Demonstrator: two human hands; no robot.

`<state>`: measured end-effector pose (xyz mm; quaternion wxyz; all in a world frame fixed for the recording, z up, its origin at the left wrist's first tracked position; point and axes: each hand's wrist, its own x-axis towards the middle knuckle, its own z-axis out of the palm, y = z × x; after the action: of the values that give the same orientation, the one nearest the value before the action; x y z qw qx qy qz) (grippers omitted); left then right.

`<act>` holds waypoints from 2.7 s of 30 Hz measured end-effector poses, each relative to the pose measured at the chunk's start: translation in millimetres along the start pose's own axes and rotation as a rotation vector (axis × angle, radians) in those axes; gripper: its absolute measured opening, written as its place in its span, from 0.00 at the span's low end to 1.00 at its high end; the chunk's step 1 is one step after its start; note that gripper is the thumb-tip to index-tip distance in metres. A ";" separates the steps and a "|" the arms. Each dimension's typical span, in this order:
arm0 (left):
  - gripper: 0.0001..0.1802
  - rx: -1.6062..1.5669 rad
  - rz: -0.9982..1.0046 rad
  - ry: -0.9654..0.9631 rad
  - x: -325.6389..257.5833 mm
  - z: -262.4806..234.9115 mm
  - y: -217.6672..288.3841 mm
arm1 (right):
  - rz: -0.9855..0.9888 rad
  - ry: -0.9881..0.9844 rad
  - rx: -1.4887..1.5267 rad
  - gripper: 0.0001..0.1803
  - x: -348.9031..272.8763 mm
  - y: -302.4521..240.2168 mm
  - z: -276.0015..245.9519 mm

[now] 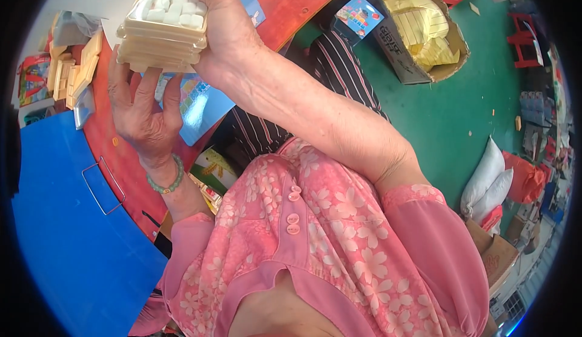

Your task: Folding cardboard boxes and filling them with small packaged items at a production workbench.

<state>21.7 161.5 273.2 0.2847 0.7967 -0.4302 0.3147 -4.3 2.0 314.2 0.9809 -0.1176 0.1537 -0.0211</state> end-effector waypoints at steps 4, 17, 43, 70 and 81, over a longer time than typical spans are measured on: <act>0.15 0.058 0.011 0.023 3.1 2.8 0.9 | -0.016 -0.015 -0.009 0.25 3.3 1.7 0.0; 0.18 0.088 -0.001 0.167 -3.7 21.2 4.5 | -0.285 -0.014 -0.225 0.22 26.1 30.9 -24.0; 0.43 -0.256 -0.424 -1.112 159.7 43.0 12.7 | -0.606 0.003 -0.492 0.25 34.3 45.3 -57.0; 0.37 -0.780 -0.452 -1.161 149.3 22.9 -21.1 | -0.289 -0.172 -0.373 0.37 1.3 42.9 -52.8; 0.33 -0.737 -0.614 -0.839 124.5 43.5 -51.5 | -0.143 -0.214 -0.333 0.29 -3.3 7.1 -60.7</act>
<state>131.1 91.0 328.9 0.4249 0.7889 -0.3373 -0.2887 -26.0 -4.5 257.4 0.9546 -0.2902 0.0415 -0.0522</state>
